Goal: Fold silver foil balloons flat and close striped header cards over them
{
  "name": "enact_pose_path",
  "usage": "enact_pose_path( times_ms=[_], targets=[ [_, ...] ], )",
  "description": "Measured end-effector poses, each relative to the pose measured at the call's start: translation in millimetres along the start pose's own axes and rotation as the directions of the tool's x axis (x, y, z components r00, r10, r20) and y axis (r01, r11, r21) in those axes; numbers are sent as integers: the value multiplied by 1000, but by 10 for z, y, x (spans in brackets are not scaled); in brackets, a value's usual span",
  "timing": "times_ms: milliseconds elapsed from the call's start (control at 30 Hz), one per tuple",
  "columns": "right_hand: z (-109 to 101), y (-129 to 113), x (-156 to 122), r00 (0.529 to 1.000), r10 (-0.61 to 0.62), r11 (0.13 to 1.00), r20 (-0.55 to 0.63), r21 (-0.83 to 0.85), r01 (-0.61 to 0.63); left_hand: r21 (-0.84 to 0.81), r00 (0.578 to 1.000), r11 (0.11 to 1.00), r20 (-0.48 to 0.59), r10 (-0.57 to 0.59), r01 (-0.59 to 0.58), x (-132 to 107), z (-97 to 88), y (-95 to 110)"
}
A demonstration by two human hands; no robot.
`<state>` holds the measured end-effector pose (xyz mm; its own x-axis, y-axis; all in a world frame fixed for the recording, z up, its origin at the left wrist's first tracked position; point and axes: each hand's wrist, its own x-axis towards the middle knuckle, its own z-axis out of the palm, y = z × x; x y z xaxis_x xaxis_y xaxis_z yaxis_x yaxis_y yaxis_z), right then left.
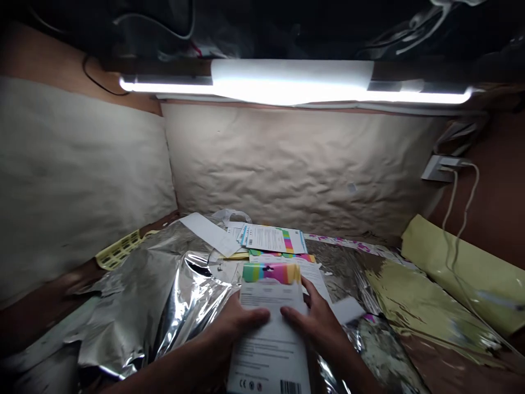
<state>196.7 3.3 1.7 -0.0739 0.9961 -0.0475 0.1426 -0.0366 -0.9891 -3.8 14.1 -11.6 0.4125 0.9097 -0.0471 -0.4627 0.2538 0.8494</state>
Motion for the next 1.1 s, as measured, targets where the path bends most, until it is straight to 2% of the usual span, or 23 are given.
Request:
enact_pose_path(
  times_ms=[67, 100, 167, 233, 267, 333, 400, 433, 500, 567, 600, 633, 667, 733, 800, 933, 1100],
  targets=[
    [-59, 68, 54, 991, 89, 996, 104, 19, -91, 120, 998, 992, -49, 44, -37, -12, -32, -19],
    [-81, 123, 80, 989, 105, 994, 101, -29, -103, 216, 992, 974, -93, 89, -67, -16, -61, -12],
    [-117, 259, 124, 996, 90, 968, -6, -236, -89, 440, 969, 892, -153, 193, -108, -25, -132, 23],
    [-158, 375, 162, 991, -32, 863, -131, -504, -39, 612, 962, 784, -142, 235, -102, -37, -196, 68],
    [-178, 403, 185, 982, -110, 789, -152, -614, -7, 670, 966, 737, -122, 227, -89, -42, -223, 90],
    [-200, 361, 257, 968, -233, 665, -93, -742, 88, 747, 974, 662, -105, 203, -57, -40, -267, 132],
    [-149, 188, 388, 950, -312, 587, 19, -782, 209, 779, 955, 623, -122, 270, -77, 2, -322, 174],
    [-81, 69, 481, 933, -351, 551, 79, -788, 274, 763, 936, 638, -139, 323, -107, 44, -360, 199],
    [147, -176, 726, 880, -420, 470, 224, -775, 422, 587, 890, 794, -262, 373, -160, 170, -471, 260],
    [465, -359, 1031, 801, -448, 368, 397, -734, 570, 290, 856, 939, -421, 299, -185, 324, -616, 334],
    [635, -412, 1191, 757, -450, 304, 473, -716, 628, 156, 840, 970, -486, 240, -187, 399, -694, 372],
    [800, -439, 1347, 715, -450, 240, 535, -699, 674, 62, 821, 980, -537, 193, -190, 464, -769, 408],
    [951, -445, 1492, 694, -451, 214, 561, -688, 694, 7, 802, 980, -573, 168, -200, 517, -837, 440],
    [1186, -419, 1729, 667, -462, 173, 584, -679, 714, -69, 777, 971, -614, 139, -228, 584, -942, 485],
    [1321, -378, 1889, 655, -462, 139, 597, -681, 719, -152, 774, 958, -625, 97, -244, 612, -1001, 500],
    [1365, -345, 2013, 633, -406, 24, 660, -685, 729, -285, 806, 935, -591, 3, -212, 658, -1030, 463],
    [1365, -377, 1851, 619, -401, -85, 676, -700, 709, -371, 830, 912, -554, -69, -173, 701, -1034, 406]
  ],
)
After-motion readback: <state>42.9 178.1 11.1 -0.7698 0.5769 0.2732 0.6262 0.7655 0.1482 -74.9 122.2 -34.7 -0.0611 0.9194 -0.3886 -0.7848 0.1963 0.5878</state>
